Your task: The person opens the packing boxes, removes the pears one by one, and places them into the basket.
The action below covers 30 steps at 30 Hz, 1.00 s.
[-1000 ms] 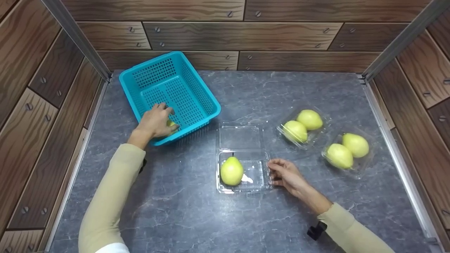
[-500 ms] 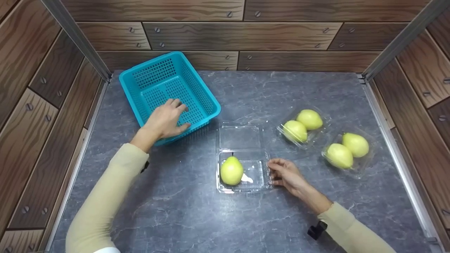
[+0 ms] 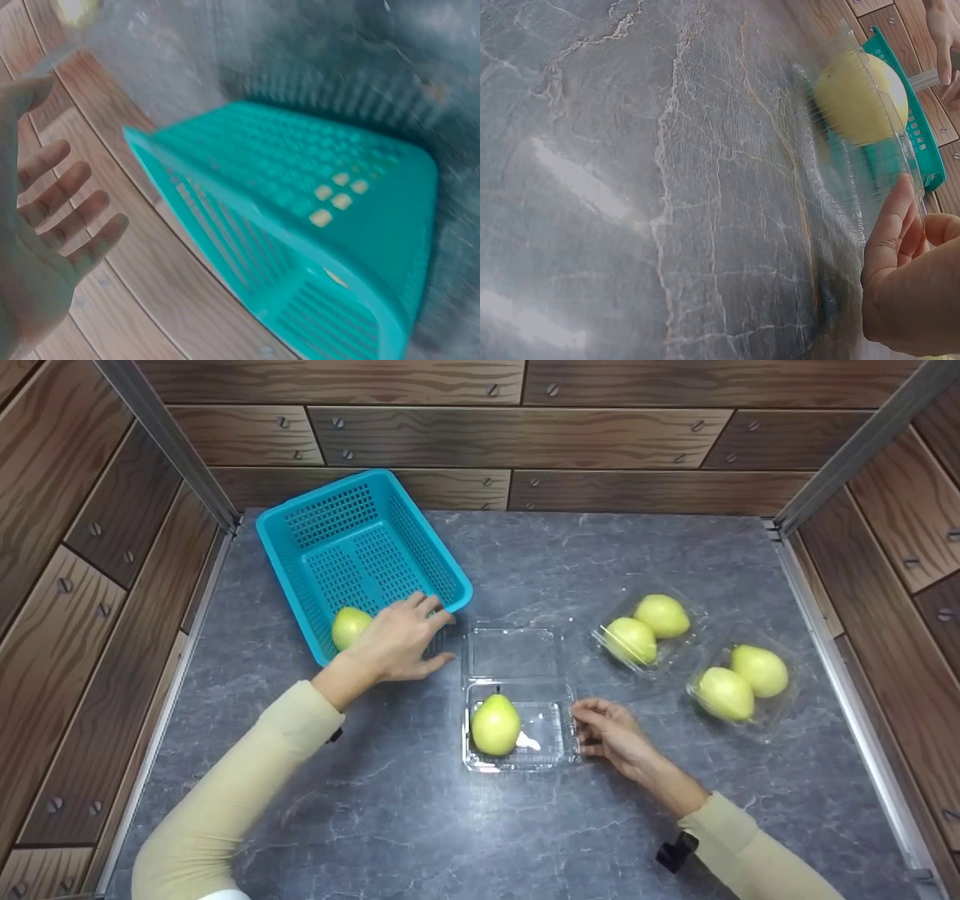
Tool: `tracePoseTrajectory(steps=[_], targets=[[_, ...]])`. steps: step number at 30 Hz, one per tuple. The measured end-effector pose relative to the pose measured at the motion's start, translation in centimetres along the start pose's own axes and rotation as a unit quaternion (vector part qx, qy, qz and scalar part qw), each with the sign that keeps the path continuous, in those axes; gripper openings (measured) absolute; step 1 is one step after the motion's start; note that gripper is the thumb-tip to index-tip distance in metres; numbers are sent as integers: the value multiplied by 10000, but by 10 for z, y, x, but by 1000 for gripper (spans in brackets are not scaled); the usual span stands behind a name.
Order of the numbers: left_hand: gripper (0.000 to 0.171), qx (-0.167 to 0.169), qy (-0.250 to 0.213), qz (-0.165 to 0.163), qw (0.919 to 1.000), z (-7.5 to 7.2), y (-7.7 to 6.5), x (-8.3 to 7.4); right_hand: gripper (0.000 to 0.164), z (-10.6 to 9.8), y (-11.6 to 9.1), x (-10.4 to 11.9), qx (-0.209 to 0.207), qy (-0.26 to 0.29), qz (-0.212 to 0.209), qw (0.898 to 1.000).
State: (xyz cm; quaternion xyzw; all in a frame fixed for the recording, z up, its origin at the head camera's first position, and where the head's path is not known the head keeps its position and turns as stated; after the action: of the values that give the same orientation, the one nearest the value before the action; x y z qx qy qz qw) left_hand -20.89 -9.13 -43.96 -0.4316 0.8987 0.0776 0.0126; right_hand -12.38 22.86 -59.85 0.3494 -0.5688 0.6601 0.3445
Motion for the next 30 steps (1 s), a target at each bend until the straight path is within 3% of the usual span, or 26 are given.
tracePoseTrajectory(steps=[11, 19, 30], targets=[[51, -23, 173, 765, 9969, 15, -4, -41, 4, 0, 1, -1, -18, -100, -35, 9999], [53, 296, 160, 1037, 9940, 39, -8, -62, 6, 0, 1, -1, -26, -36, -30, 10000], [50, 341, 33, 1645, 9858, 67, -19, -86, 4, 1, 2, -2, -23, 12, -42, 10000]])
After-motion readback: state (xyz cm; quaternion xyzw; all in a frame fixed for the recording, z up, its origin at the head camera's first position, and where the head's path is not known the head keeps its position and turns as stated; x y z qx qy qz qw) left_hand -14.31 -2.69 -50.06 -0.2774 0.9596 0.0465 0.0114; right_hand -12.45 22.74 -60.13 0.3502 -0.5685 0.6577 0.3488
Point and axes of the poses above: each hand's wrist, its own y-axis towards the middle knuckle, its own z-axis out of the palm, x = y × z, the point moved 6 cm from there along y, towards the middle knuckle, and after that the axes turned 5 degrees about -z, right-handed, at the moved point
